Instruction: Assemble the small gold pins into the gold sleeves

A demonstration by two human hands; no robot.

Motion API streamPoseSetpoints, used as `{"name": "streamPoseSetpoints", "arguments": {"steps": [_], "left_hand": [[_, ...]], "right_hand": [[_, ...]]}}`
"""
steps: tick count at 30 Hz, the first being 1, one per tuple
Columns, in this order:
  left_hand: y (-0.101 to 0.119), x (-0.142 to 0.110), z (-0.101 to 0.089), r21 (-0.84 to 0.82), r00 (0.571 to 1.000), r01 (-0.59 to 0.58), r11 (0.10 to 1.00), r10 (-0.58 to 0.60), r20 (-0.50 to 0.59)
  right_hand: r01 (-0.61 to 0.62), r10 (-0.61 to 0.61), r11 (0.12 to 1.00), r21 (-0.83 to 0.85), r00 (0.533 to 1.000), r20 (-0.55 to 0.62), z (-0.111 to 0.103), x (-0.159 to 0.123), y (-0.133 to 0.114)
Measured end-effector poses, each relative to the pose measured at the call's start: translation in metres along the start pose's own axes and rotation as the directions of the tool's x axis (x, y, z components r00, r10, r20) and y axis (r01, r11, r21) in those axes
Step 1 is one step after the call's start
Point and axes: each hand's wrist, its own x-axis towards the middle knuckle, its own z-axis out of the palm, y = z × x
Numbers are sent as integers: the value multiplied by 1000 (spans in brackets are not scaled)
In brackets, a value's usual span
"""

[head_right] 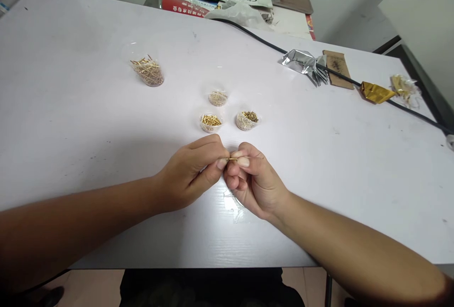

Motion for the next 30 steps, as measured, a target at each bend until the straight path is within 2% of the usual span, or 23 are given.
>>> {"name": "streamPoseSetpoints", "arguments": {"steps": [8, 16, 30], "left_hand": [[0, 0, 0, 4, 1000, 20, 1000, -20, 12], [0, 0, 0, 11, 999, 32, 999, -33, 21], [-1, 0, 0, 1, 998, 19, 1000, -19, 56]], "right_hand": [[16, -20, 999, -45, 995, -93, 3, 0, 1], [45, -50, 996, -77, 997, -61, 2, -1, 1], [20, -31, 993, -117, 995, -94, 4, -2, -2]]}}
